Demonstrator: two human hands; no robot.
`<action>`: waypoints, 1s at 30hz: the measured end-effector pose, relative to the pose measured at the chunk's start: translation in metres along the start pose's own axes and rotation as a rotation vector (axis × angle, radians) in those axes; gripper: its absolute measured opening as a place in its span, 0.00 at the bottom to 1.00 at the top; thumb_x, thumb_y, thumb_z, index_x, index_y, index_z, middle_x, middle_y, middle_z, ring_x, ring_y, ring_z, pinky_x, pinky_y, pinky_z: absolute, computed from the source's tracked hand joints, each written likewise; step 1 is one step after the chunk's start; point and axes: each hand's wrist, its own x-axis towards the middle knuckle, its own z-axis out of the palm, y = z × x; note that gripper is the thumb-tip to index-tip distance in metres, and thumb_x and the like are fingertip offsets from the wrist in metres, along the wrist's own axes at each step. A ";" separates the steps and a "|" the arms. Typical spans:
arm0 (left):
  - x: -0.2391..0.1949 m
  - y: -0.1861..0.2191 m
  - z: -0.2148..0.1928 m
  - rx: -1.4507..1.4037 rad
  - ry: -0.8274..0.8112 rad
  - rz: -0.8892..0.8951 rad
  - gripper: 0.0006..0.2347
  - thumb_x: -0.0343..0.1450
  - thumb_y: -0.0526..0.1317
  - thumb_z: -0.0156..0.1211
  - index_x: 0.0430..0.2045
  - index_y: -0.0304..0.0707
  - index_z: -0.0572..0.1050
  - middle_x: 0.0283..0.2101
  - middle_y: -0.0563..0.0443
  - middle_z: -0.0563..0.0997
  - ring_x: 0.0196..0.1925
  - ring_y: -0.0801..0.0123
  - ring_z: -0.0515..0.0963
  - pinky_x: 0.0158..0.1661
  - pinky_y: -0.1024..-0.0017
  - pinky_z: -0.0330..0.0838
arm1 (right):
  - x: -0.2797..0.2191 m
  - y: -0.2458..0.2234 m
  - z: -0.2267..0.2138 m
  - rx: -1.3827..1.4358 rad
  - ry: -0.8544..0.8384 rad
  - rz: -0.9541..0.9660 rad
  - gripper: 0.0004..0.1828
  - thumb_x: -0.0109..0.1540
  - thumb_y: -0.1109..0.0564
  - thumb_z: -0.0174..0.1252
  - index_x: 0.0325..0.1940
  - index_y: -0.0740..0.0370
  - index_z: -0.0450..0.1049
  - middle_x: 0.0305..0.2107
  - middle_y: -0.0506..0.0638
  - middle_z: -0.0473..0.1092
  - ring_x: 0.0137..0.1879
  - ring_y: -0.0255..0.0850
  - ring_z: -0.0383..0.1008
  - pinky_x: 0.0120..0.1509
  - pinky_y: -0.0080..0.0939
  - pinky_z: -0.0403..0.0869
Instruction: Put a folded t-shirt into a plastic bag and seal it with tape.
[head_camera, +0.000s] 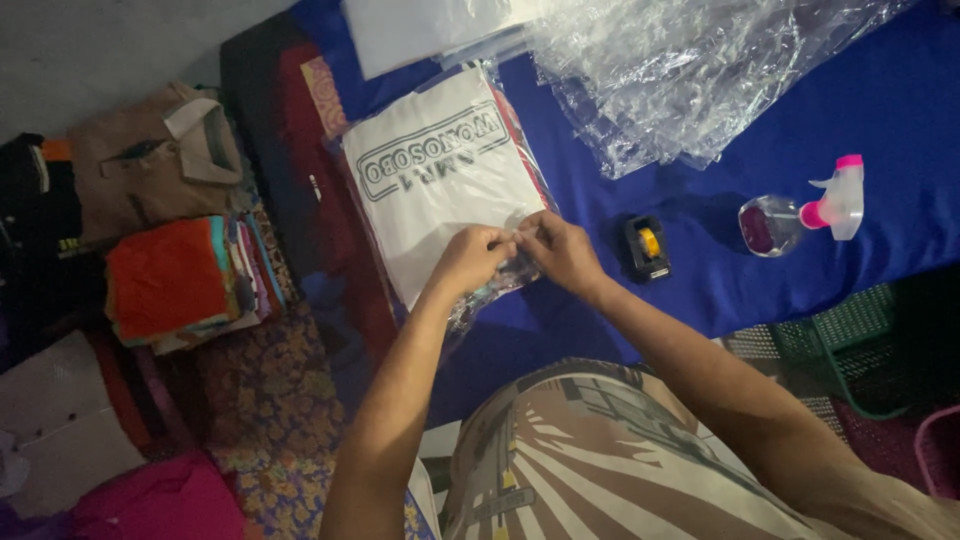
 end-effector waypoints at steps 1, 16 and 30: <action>-0.001 0.000 0.000 -0.003 0.023 -0.005 0.11 0.69 0.39 0.60 0.43 0.37 0.82 0.34 0.53 0.86 0.28 0.75 0.84 0.30 0.71 0.80 | 0.000 -0.007 -0.002 -0.095 0.015 0.009 0.13 0.64 0.53 0.66 0.48 0.60 0.76 0.22 0.46 0.70 0.28 0.32 0.68 0.32 0.36 0.69; -0.025 0.025 0.003 0.409 0.153 0.230 0.08 0.69 0.44 0.63 0.37 0.48 0.84 0.36 0.42 0.85 0.39 0.50 0.84 0.40 0.57 0.76 | 0.015 -0.027 -0.045 -0.286 -0.270 -0.370 0.08 0.61 0.47 0.65 0.38 0.51 0.81 0.39 0.43 0.76 0.53 0.44 0.72 0.60 0.49 0.59; -0.003 -0.024 -0.004 1.126 0.424 0.369 0.44 0.61 0.64 0.65 0.71 0.47 0.58 0.75 0.37 0.55 0.77 0.46 0.51 0.71 0.41 0.40 | 0.015 -0.022 -0.031 -0.358 -0.200 -0.429 0.05 0.62 0.51 0.65 0.39 0.52 0.78 0.35 0.43 0.75 0.47 0.44 0.72 0.56 0.48 0.61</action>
